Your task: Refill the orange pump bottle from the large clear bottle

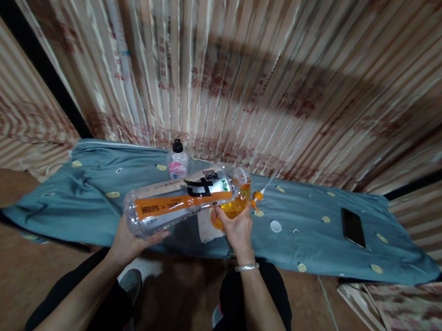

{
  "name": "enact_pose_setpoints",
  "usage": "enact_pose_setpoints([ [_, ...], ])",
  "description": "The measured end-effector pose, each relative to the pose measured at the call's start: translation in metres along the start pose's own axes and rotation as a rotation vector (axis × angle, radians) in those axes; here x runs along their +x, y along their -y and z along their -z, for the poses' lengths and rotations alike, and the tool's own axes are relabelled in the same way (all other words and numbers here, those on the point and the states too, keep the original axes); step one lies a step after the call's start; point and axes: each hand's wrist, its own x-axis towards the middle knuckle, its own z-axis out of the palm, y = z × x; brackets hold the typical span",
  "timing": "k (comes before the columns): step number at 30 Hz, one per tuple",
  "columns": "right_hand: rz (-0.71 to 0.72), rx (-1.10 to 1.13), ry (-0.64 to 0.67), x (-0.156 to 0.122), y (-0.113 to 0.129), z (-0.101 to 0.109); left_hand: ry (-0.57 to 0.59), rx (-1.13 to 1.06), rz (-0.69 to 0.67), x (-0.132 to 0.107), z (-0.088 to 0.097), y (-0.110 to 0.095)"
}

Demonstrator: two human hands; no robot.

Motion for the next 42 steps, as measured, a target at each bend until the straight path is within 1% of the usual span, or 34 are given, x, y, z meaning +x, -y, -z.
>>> enact_pose_setpoints([
  [11,0.023,0.019,0.041,-0.004,0.008,0.004,0.023,0.048,0.048,-0.003,0.011,-0.003],
  [18,0.019,-0.019,0.028,-0.004,0.007,0.004,0.007,0.063,0.063,-0.003,0.011,0.004],
  [22,0.016,-0.031,0.010,-0.004,0.007,0.003,0.019,0.068,0.060,-0.003,0.013,0.005],
  [26,0.003,-0.043,0.036,-0.004,0.008,0.005,0.029,0.051,0.028,-0.002,0.012,-0.001],
  [29,-0.010,-0.071,0.043,-0.004,0.006,0.007,0.033,0.020,0.038,-0.002,0.011,-0.008],
  [32,0.013,-0.082,0.035,-0.004,0.001,0.007,0.032,0.009,0.047,-0.002,0.010,-0.012],
  [35,0.018,-0.103,0.030,-0.003,-0.002,0.009,0.061,-0.013,0.035,-0.003,0.010,-0.014],
  [42,-0.001,-0.121,0.083,-0.002,0.003,0.015,0.065,0.002,0.054,-0.003,0.010,-0.021],
])
